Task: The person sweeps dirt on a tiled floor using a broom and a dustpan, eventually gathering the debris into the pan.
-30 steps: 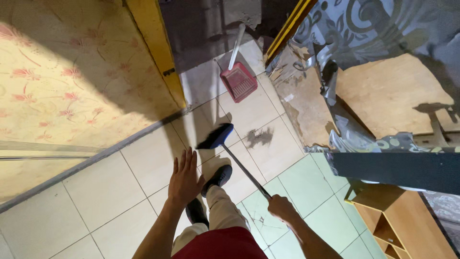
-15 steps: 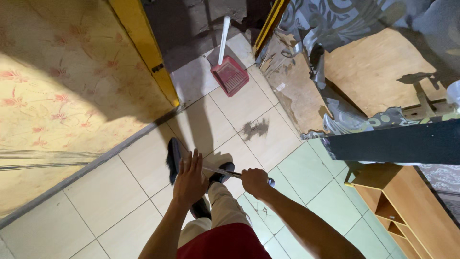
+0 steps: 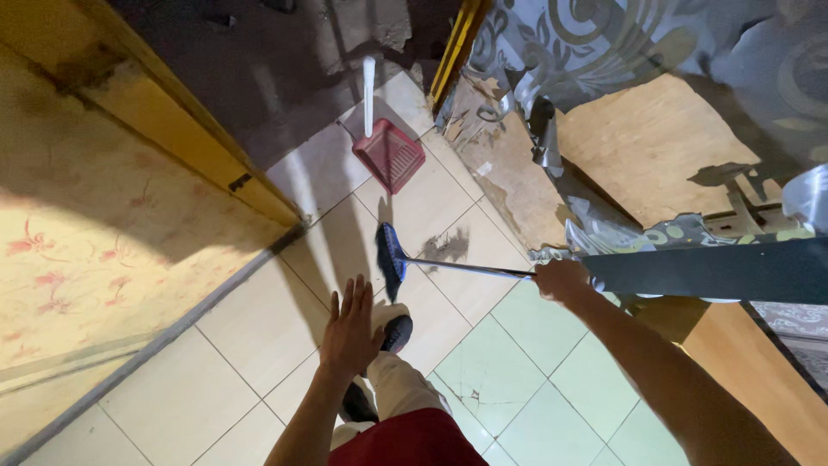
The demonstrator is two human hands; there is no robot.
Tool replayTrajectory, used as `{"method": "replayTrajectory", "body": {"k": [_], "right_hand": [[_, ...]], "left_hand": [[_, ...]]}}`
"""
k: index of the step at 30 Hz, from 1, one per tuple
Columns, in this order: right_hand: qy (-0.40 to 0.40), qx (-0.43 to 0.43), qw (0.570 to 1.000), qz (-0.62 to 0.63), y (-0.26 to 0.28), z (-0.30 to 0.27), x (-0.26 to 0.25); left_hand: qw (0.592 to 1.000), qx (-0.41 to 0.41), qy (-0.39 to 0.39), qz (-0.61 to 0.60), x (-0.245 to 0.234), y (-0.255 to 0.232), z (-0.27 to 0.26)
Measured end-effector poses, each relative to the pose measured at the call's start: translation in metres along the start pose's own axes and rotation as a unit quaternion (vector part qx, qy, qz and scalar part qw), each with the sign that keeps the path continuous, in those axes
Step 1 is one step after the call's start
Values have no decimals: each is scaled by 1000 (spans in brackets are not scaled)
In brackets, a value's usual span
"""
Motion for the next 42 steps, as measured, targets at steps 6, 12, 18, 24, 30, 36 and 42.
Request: {"method": "replayTrajectory", "body": {"k": [6, 12, 18, 24, 30, 36, 42], "right_hand": [[-7, 17, 1000, 7, -54, 21, 11], [-64, 28, 996, 51, -98, 30, 42], [-27, 59, 996, 61, -112, -4, 72], [38, 122, 924, 359, -99, -25, 100], [176, 162, 696, 678, -18, -13, 54], [153, 162, 529, 819, 32, 49, -24], [68, 127, 623, 769, 78, 165, -125]], "left_hand": [[1000, 19, -17, 13, -18, -5, 40], [999, 21, -23, 23, -32, -5, 69], [999, 31, -37, 23, -40, -6, 87], [997, 47, -18, 66, -54, -4, 124], [991, 85, 33, 99, -64, 4, 176], [972, 173, 66, 145, -79, 8, 255], [959, 249, 81, 107, -111, 0, 323]]}}
Point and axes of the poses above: each hand's wrist, its own z-axis towards the middle knuckle, its own x-axis out of the palm, y = z × x, the point moved 1 cm from there along z, towards the middle knuckle, and after that the axes turned 1 degree about x, right-handed, at the moved point
